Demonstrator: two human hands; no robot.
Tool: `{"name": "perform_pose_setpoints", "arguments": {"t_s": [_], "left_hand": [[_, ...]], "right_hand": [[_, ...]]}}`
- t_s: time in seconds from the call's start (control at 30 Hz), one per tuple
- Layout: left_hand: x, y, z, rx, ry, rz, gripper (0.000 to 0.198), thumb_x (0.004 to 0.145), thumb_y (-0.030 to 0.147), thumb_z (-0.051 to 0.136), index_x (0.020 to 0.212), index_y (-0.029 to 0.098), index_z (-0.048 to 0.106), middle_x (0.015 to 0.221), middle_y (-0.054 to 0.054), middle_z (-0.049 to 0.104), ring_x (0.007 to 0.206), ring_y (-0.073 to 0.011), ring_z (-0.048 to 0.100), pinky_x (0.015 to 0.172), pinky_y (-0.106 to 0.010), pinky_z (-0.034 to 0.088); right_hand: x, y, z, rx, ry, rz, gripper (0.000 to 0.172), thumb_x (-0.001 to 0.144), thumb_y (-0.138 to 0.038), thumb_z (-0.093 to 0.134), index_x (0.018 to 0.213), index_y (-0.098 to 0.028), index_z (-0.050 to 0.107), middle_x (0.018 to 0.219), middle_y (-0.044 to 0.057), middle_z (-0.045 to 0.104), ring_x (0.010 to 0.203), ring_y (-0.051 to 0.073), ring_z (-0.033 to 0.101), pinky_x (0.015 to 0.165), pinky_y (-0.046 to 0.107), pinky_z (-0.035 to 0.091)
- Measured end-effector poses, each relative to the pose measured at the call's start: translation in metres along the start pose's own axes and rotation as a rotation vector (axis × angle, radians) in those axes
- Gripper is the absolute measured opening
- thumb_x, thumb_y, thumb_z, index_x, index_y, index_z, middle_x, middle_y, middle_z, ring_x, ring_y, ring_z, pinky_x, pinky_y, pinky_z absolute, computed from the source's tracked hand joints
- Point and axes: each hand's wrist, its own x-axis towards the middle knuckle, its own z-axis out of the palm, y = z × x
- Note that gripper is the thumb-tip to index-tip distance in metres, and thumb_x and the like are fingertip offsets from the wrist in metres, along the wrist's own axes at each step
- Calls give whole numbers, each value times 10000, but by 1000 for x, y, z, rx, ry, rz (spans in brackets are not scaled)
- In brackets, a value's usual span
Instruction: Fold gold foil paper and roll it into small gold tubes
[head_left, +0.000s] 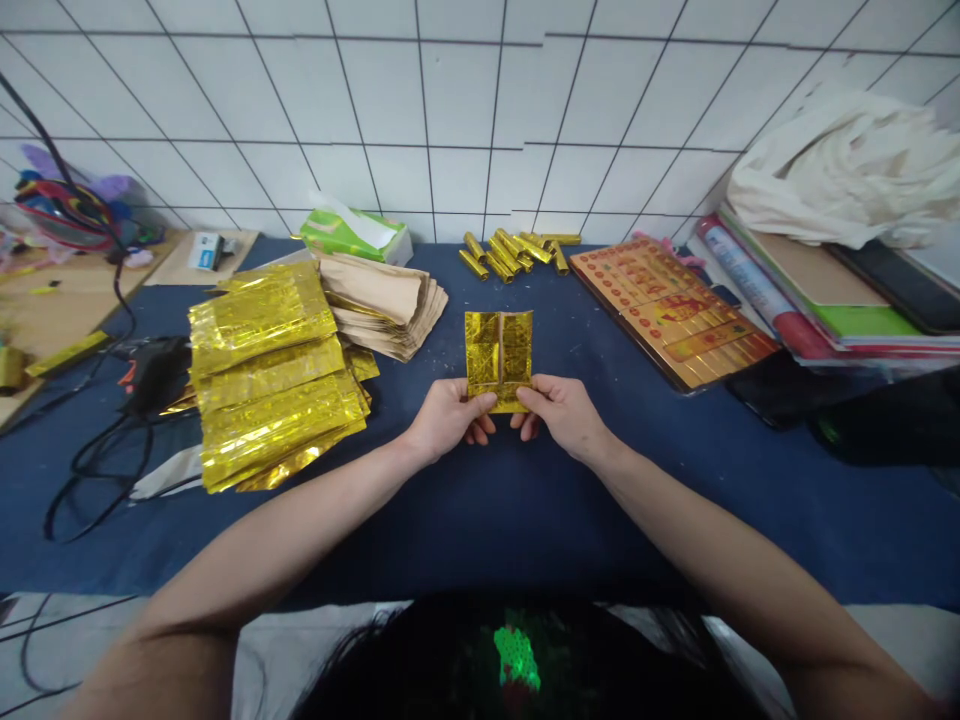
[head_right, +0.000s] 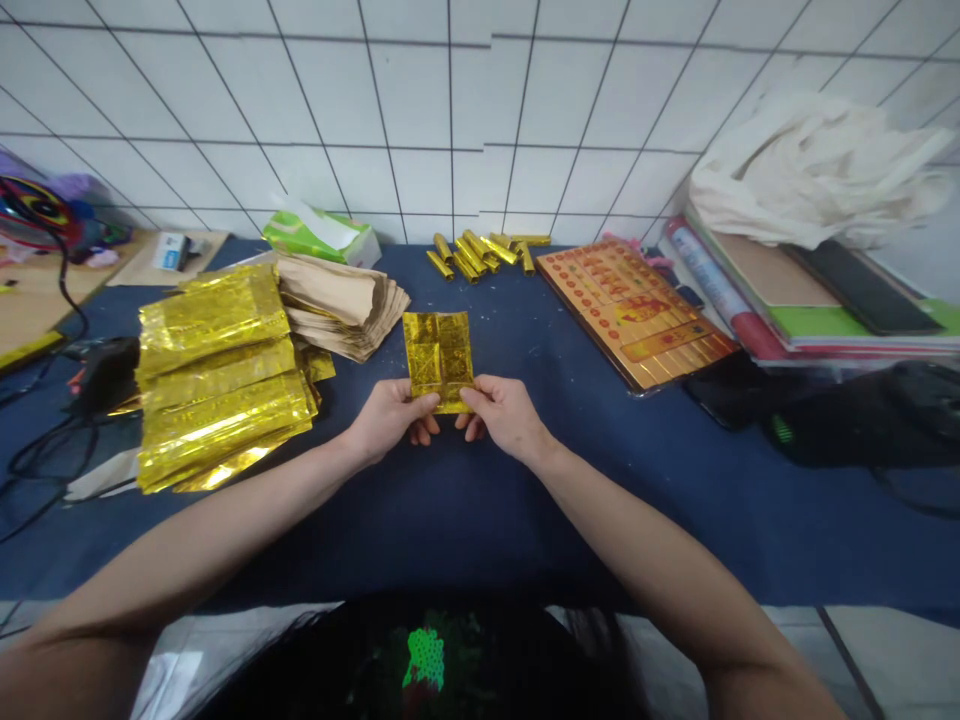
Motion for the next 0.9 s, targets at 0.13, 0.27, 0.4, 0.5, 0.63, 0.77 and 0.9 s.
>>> {"name": "perform_pose_setpoints", "arguments": {"t_s": [0.13,0.27,0.4,0.5,0.63,0.77,0.9], "left_hand": [[-2,0,2,26,24,-16,201,809,311,541,737,126,514,425,26,571,294,-80,497,279,-135,317],[-2,0,2,56,14,-13,271,798,364,551,685,120,524,395,31,543,274,-65,460,281,-136,306],[-2,0,3,-60,-55,69,236,692,307,673,778,97,607,621,-22,660,501,-98,612,439,-166,462],[-2,0,5,-140,-83,84,243,661,275,694,812,93,635,693,-39,679,568,-112,634,500,-190,493],[-3,1,6,-152,-58,38,221,655,272,694,748,84,623,595,-30,650,471,-111,603,441,-198,469],[-2,2,5,-157,-44,13,234,659,280,692,733,74,607,590,-40,645,457,-120,603,417,-198,461],[-1,1,4,-145,-35,31,213,674,255,677,759,74,606,630,-44,655,446,-111,598,406,-191,457]], "right_hand": [[-2,-1,2,-66,27,0,280,789,-419,519,688,-158,508,495,-22,585,354,88,528,372,202,405],[-3,-3,0,-124,42,-7,296,809,-418,495,654,-166,488,463,-32,559,329,73,493,349,187,361],[-5,-4,0,-173,25,-6,286,822,-389,481,640,-169,489,466,-35,549,334,71,493,353,185,360],[-7,-3,1,-204,1,-5,294,834,-383,462,635,-170,495,478,-31,554,343,69,493,361,186,366],[-9,-3,3,-245,14,14,305,840,-384,452,619,-176,482,458,-34,544,333,65,475,352,183,354],[-8,-3,3,-239,-12,28,317,850,-391,426,624,-176,478,457,-34,543,322,64,465,346,183,351],[-6,-2,1,-211,-4,37,291,830,-391,471,638,-172,486,469,-38,545,332,61,469,351,179,351]]}}
